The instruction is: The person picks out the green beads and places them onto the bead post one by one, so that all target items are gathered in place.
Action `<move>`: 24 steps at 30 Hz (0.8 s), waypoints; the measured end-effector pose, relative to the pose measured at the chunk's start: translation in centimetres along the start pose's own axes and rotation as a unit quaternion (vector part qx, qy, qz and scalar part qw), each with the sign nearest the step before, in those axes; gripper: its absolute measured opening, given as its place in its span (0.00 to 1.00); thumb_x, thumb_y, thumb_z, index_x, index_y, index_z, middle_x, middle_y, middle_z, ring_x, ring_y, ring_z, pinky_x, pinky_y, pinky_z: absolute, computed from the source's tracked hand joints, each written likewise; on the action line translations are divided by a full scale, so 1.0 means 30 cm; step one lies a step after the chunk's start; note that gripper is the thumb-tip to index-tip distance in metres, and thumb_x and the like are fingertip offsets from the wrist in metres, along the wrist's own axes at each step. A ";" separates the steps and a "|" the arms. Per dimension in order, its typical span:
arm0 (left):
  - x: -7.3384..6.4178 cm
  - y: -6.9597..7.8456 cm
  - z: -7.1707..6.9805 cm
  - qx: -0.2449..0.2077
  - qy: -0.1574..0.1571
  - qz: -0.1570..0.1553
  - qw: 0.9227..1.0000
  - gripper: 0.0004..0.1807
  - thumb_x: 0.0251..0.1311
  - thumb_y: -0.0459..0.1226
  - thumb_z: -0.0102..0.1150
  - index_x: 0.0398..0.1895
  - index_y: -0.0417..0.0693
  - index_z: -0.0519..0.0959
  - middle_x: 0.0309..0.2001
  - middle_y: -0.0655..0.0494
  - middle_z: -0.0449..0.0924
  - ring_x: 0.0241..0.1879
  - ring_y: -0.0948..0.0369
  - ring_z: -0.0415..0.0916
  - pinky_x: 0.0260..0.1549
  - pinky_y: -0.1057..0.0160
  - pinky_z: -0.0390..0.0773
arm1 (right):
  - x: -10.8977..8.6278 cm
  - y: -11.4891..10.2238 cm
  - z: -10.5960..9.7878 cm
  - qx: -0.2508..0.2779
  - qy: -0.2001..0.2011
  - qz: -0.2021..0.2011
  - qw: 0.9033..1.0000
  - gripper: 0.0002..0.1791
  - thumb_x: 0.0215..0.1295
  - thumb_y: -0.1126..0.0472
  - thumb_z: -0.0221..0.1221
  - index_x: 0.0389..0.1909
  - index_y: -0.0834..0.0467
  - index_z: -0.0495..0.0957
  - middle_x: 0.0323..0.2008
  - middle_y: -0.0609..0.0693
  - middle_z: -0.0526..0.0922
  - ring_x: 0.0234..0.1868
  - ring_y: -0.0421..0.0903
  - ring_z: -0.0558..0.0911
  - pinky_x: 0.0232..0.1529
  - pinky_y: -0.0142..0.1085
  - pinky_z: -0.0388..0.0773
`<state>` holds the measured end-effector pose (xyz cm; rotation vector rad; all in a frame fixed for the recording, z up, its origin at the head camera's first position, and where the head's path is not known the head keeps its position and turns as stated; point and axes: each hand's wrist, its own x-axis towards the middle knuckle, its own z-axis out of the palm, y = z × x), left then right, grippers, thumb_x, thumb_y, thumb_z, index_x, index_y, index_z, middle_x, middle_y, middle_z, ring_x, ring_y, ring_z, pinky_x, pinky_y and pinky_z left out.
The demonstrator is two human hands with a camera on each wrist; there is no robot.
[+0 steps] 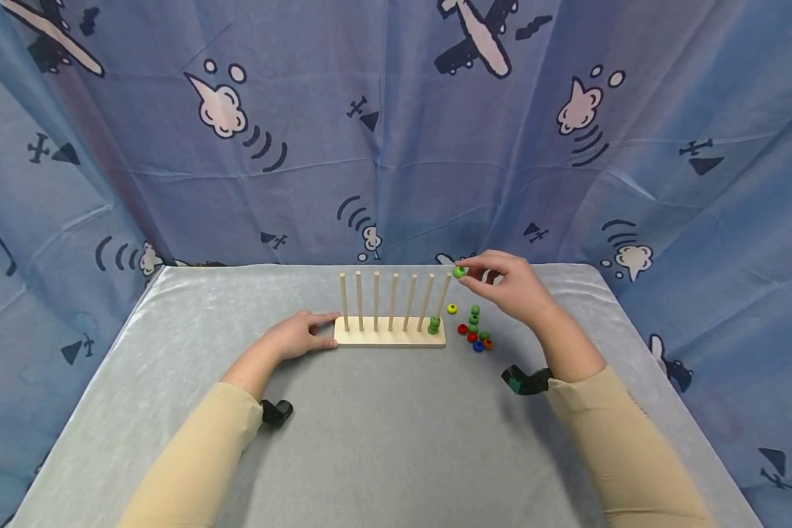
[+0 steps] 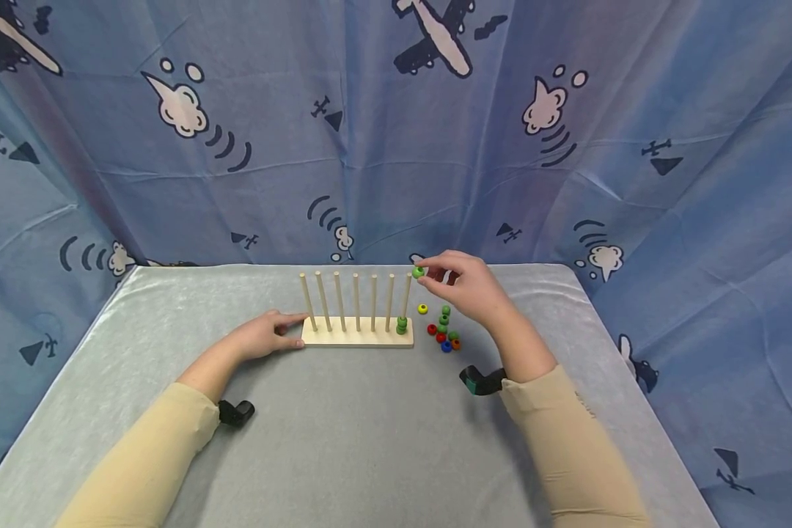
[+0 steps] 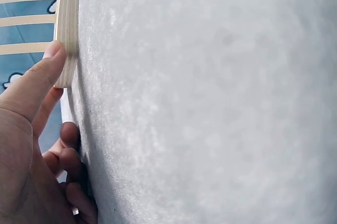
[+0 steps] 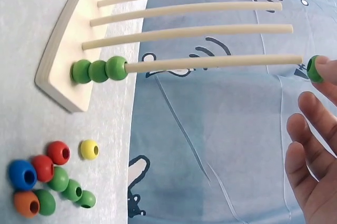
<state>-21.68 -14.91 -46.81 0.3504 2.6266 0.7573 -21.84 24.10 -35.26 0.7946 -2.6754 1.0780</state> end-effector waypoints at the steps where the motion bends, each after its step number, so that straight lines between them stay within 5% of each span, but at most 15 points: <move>1: -0.001 0.001 -0.001 0.000 0.001 -0.001 1.000 0.37 0.60 0.54 0.66 0.73 0.64 0.68 0.41 0.52 0.70 0.37 0.56 0.69 0.44 0.52 0.69 | 0.002 -0.003 0.003 0.000 0.000 0.001 1.000 0.15 0.67 0.60 0.64 0.53 0.55 0.84 0.35 0.46 0.80 0.37 0.42 0.75 0.39 0.35 0.74; 13: 0.001 0.001 0.003 -0.002 0.003 -0.003 1.000 0.37 0.59 0.55 0.66 0.73 0.66 0.68 0.40 0.52 0.69 0.37 0.56 0.69 0.43 0.52 0.69 | 0.021 -0.005 0.029 0.009 -0.012 0.022 1.000 0.15 0.68 0.58 0.63 0.54 0.55 0.84 0.34 0.47 0.79 0.37 0.44 0.75 0.40 0.44 0.75; 24: 0.003 -0.001 0.003 0.004 0.001 -0.004 1.000 0.37 0.60 0.55 0.66 0.73 0.66 0.68 0.40 0.52 0.69 0.36 0.56 0.68 0.40 0.53 0.69 | 0.023 0.004 0.048 0.001 -0.023 0.029 0.999 0.15 0.68 0.56 0.64 0.53 0.53 0.84 0.34 0.46 0.79 0.36 0.44 0.75 0.39 0.38 0.74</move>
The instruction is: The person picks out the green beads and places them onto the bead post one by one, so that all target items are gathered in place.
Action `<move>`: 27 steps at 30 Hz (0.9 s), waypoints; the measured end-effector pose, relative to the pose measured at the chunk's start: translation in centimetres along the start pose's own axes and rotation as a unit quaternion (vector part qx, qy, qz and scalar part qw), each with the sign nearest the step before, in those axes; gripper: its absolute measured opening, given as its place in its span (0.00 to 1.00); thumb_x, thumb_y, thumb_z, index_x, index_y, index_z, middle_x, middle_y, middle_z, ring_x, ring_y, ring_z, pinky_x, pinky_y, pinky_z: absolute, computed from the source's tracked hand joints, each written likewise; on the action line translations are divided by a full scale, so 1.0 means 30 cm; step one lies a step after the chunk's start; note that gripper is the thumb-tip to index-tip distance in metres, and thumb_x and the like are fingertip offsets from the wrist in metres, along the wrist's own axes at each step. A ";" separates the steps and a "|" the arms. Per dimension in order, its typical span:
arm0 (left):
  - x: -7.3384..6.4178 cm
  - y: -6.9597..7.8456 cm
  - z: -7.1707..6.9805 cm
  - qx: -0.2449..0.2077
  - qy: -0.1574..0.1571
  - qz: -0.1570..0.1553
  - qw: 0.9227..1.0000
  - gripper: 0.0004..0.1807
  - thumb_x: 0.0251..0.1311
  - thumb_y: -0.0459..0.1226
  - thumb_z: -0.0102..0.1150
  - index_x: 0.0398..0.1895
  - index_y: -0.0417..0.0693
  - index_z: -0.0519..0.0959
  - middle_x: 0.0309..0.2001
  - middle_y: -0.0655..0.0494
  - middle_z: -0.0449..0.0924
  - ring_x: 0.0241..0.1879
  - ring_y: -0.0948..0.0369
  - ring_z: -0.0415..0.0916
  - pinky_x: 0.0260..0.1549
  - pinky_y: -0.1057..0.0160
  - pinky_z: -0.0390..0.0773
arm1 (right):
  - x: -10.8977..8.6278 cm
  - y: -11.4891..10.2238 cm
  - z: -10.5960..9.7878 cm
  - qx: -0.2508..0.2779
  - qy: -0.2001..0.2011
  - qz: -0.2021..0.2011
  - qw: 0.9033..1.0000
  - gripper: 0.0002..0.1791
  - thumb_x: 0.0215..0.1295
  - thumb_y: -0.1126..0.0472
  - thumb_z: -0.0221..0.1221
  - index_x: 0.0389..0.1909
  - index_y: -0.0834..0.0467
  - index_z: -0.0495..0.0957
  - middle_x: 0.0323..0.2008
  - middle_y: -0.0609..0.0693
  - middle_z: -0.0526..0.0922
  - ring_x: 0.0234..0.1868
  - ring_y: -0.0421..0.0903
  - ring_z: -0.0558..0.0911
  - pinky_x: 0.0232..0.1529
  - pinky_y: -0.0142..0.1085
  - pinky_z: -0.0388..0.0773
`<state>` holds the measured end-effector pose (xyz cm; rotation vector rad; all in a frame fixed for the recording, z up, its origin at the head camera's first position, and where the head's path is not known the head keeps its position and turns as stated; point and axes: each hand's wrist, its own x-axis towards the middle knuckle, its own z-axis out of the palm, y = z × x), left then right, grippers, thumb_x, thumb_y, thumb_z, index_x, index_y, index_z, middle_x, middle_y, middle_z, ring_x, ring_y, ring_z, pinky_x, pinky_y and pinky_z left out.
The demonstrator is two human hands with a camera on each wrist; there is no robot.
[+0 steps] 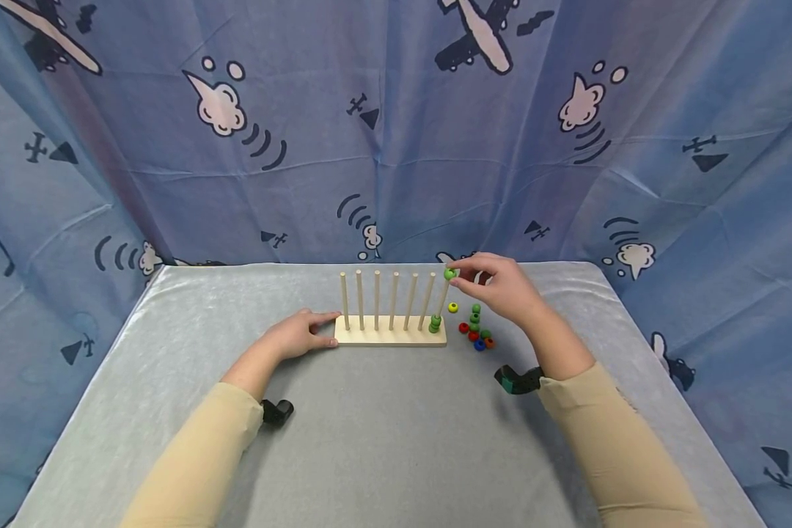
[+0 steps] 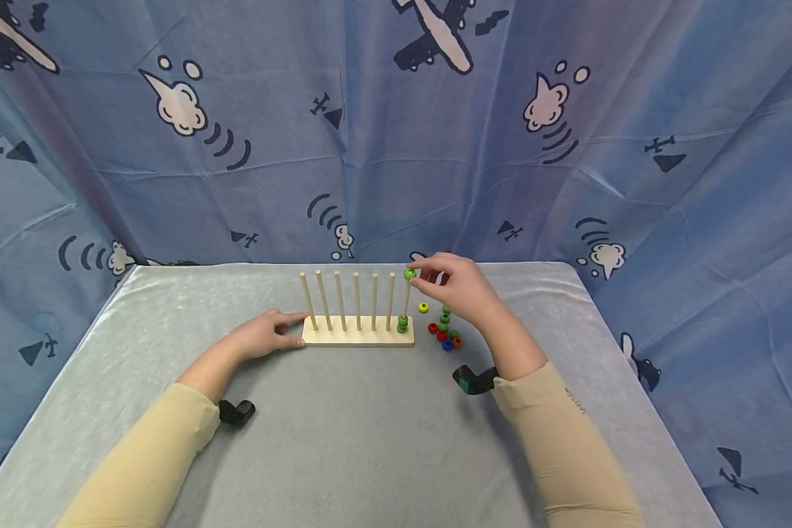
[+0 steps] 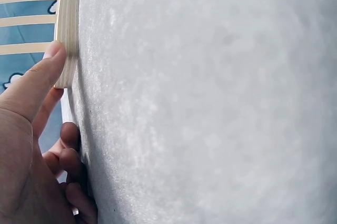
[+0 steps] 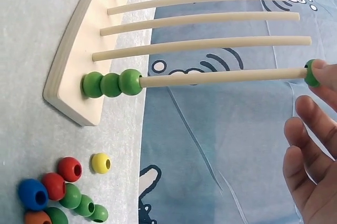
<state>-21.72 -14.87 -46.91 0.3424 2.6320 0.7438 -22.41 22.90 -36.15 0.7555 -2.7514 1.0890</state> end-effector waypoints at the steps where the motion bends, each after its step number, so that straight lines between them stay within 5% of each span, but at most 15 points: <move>1: 0.000 0.001 -0.001 0.000 0.000 0.000 1.000 0.37 0.60 0.55 0.66 0.73 0.66 0.68 0.40 0.52 0.69 0.36 0.56 0.68 0.40 0.53 0.68 | 0.000 0.001 0.002 -0.001 -0.001 -0.001 1.000 0.15 0.67 0.56 0.64 0.53 0.53 0.85 0.34 0.46 0.79 0.36 0.44 0.75 0.39 0.38 0.74; 27: -0.001 0.006 -0.003 0.000 -0.002 0.000 1.000 0.37 0.60 0.55 0.65 0.73 0.66 0.67 0.39 0.52 0.68 0.36 0.56 0.68 0.39 0.54 0.68 | -0.030 0.113 0.144 -0.019 -0.068 0.049 0.996 0.12 0.65 0.57 0.66 0.47 0.57 0.86 0.36 0.47 0.82 0.37 0.44 0.78 0.41 0.42 0.76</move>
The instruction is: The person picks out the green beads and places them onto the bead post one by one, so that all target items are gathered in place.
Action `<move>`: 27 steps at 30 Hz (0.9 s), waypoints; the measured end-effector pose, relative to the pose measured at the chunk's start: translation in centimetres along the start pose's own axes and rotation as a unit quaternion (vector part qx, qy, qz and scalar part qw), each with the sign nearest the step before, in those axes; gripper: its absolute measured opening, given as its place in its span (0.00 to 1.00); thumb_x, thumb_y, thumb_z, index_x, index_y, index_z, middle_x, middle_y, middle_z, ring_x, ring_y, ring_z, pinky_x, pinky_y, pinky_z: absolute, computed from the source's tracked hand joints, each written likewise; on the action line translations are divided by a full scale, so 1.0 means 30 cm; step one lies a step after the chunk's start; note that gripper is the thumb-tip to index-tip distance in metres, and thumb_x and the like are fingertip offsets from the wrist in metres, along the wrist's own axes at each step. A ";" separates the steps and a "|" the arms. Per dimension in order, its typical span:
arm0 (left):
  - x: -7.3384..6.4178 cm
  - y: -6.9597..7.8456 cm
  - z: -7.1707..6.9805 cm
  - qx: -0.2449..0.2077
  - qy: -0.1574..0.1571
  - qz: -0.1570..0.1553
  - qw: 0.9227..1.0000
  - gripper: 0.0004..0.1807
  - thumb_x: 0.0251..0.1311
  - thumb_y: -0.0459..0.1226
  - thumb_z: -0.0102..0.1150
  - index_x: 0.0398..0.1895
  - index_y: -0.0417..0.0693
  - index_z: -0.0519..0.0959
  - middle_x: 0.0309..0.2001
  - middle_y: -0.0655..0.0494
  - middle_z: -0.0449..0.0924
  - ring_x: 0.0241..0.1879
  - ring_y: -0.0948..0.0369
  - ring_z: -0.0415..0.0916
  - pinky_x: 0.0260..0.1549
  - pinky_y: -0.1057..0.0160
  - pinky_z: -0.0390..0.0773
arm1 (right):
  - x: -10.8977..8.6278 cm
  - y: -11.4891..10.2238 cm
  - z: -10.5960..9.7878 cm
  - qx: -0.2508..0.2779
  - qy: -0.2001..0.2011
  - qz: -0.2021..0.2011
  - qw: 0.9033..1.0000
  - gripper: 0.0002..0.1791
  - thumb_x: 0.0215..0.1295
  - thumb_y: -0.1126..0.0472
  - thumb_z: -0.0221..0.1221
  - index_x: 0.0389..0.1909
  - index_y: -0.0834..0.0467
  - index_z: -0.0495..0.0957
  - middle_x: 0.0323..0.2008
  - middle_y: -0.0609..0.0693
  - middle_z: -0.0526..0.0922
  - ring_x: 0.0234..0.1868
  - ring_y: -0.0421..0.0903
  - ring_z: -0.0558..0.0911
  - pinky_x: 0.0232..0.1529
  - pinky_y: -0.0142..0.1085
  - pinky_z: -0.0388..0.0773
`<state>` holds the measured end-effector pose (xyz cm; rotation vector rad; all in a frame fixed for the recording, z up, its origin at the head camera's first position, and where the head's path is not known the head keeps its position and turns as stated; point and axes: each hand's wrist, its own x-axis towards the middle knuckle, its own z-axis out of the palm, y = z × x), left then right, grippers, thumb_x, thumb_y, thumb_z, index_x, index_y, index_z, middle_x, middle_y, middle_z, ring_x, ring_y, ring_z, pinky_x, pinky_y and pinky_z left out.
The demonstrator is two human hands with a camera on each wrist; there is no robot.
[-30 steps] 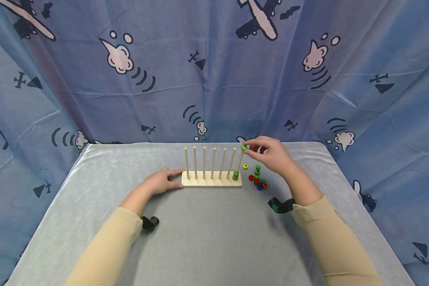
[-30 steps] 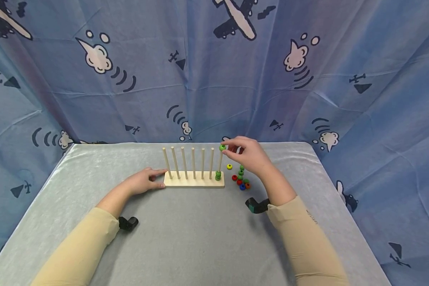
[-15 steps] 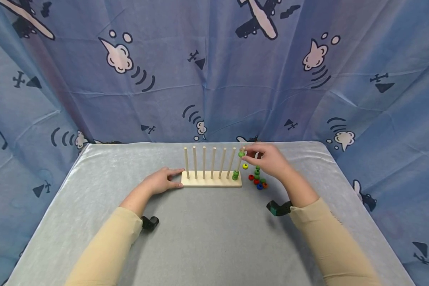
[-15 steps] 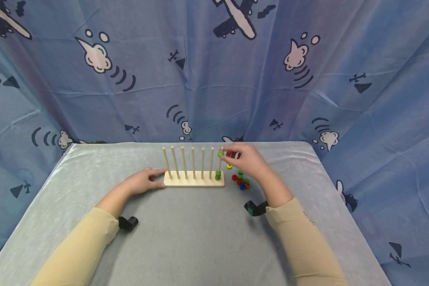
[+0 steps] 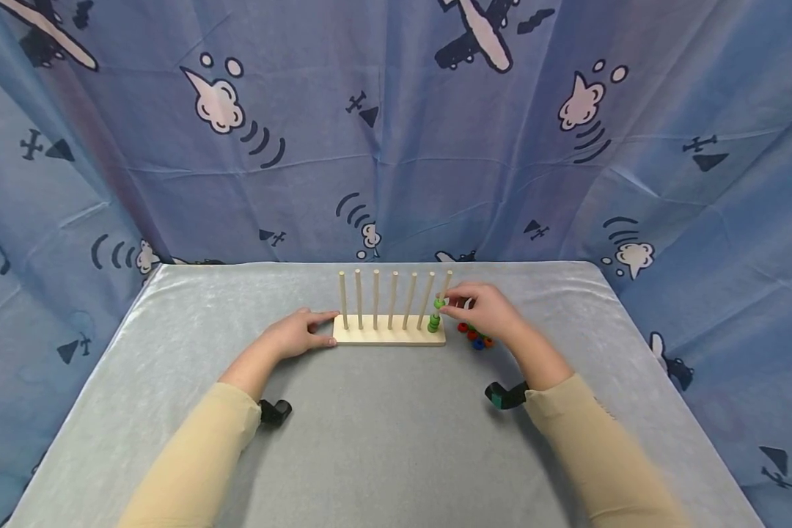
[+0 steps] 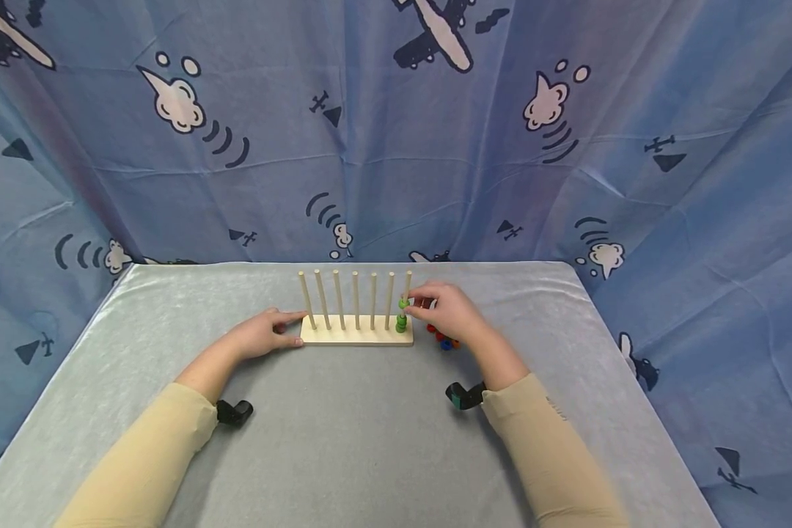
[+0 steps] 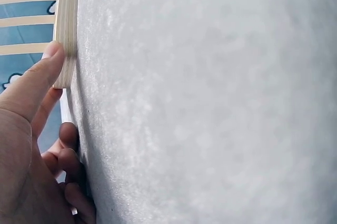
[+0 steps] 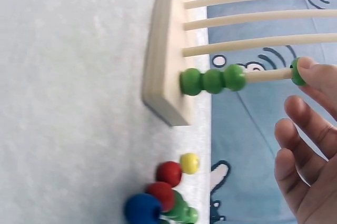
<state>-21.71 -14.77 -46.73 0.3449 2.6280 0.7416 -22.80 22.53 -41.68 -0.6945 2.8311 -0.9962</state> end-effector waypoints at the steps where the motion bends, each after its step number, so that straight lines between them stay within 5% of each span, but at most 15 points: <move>1: 0.000 -0.002 0.000 0.000 0.000 -0.001 1.000 0.37 0.60 0.56 0.65 0.73 0.66 0.67 0.40 0.52 0.69 0.36 0.56 0.68 0.39 0.54 0.68 | 0.001 0.006 0.008 -0.001 -0.003 0.000 1.000 0.12 0.65 0.57 0.66 0.47 0.57 0.86 0.36 0.47 0.81 0.37 0.44 0.78 0.41 0.42 0.76; 14: 0.009 -0.018 0.000 0.003 0.002 0.000 1.000 0.38 0.59 0.57 0.66 0.73 0.67 0.67 0.42 0.52 0.70 0.38 0.56 0.70 0.44 0.51 0.70 | 0.005 0.056 0.078 0.020 -0.018 0.011 1.000 0.13 0.66 0.57 0.66 0.49 0.56 0.86 0.36 0.46 0.82 0.36 0.43 0.78 0.42 0.44 0.75; 27: 0.008 -0.014 -0.001 0.003 0.000 -0.004 1.000 0.38 0.59 0.57 0.66 0.73 0.67 0.67 0.40 0.52 0.69 0.37 0.56 0.68 0.41 0.54 0.68 | -0.010 0.063 0.049 0.036 -0.018 0.039 0.998 0.17 0.65 0.55 0.66 0.53 0.58 0.84 0.37 0.49 0.82 0.38 0.46 0.79 0.42 0.44 0.77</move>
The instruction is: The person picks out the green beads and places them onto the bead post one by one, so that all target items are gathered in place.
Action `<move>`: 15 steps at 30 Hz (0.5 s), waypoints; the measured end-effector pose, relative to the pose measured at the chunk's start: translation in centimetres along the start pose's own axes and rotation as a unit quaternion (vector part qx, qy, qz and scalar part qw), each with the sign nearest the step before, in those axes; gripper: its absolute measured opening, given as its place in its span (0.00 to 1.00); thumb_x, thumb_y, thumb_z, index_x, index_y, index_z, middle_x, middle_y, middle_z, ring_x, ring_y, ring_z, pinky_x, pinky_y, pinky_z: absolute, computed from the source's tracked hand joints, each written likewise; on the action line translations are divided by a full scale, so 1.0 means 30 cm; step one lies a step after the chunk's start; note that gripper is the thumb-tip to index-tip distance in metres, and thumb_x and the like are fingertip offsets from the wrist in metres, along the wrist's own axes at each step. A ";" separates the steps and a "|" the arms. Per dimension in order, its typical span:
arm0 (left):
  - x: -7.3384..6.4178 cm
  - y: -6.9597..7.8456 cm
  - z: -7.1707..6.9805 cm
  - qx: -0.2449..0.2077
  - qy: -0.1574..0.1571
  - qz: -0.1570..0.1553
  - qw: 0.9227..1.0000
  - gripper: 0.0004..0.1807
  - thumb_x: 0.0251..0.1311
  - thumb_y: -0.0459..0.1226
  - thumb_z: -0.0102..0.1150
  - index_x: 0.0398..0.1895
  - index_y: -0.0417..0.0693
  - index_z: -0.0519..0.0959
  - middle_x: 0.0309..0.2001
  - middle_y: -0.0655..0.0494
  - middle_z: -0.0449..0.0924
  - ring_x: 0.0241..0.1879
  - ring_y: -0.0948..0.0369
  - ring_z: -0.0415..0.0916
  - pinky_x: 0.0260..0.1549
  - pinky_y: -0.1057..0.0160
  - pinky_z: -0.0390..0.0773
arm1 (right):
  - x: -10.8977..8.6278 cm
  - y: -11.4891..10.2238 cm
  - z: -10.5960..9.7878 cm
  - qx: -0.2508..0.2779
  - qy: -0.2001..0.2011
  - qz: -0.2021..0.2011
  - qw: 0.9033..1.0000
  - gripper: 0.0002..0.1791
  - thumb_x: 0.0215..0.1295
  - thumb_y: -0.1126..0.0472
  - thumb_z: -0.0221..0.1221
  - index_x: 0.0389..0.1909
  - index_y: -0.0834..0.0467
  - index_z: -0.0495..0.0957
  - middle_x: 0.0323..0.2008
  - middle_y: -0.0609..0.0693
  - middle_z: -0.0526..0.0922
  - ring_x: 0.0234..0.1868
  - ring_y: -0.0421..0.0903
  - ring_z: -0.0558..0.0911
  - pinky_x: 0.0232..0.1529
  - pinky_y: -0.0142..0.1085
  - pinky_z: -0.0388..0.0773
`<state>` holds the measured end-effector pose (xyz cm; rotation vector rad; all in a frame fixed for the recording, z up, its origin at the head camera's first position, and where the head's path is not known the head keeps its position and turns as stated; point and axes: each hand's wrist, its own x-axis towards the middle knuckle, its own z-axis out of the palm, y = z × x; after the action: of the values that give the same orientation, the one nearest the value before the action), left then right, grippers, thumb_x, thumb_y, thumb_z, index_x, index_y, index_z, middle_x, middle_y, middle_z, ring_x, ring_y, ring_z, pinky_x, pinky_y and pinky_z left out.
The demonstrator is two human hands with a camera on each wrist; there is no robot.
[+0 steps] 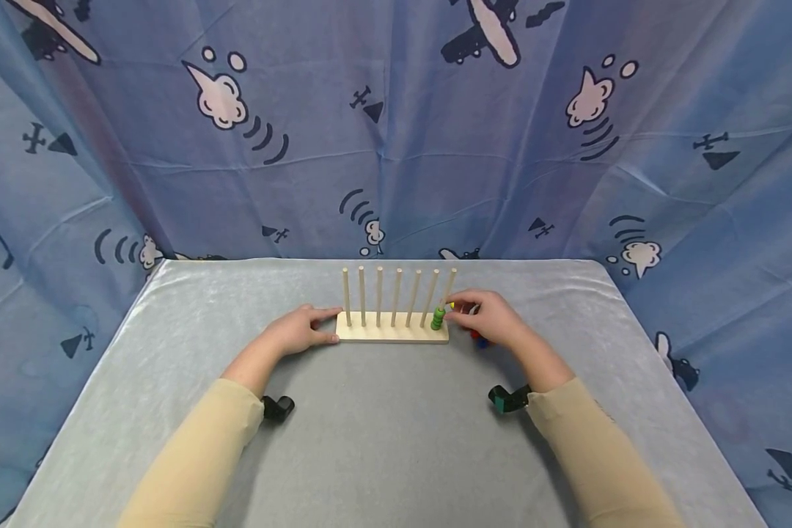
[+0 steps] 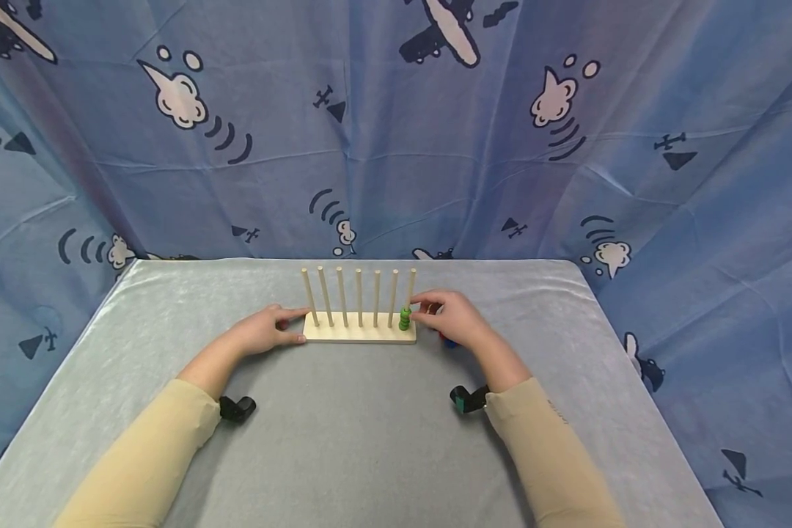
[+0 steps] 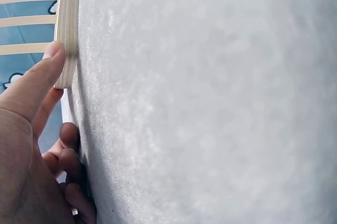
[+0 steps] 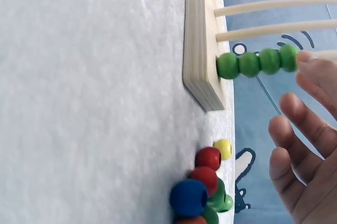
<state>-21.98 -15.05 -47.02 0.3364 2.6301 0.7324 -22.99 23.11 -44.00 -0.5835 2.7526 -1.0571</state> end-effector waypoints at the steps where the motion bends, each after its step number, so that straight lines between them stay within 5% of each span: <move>1: 0.002 -0.001 0.001 0.000 0.000 0.000 1.000 0.38 0.59 0.57 0.66 0.73 0.67 0.67 0.40 0.52 0.69 0.36 0.56 0.68 0.40 0.54 0.68 | -0.002 0.000 -0.006 0.001 0.001 0.004 1.000 0.17 0.65 0.56 0.66 0.53 0.57 0.84 0.37 0.49 0.82 0.38 0.46 0.79 0.41 0.44 0.77; 15: -0.001 0.005 0.001 0.003 0.001 0.001 1.000 0.37 0.59 0.56 0.66 0.73 0.67 0.67 0.39 0.52 0.69 0.36 0.56 0.68 0.40 0.54 0.68 | -0.036 0.112 -0.099 -0.015 0.008 0.043 0.999 0.18 0.67 0.56 0.65 0.54 0.57 0.84 0.40 0.51 0.83 0.43 0.50 0.78 0.39 0.43 0.74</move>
<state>-21.92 -14.94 -46.94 0.3411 2.6355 0.7260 -23.79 27.67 -44.04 -0.4575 2.7850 -1.0069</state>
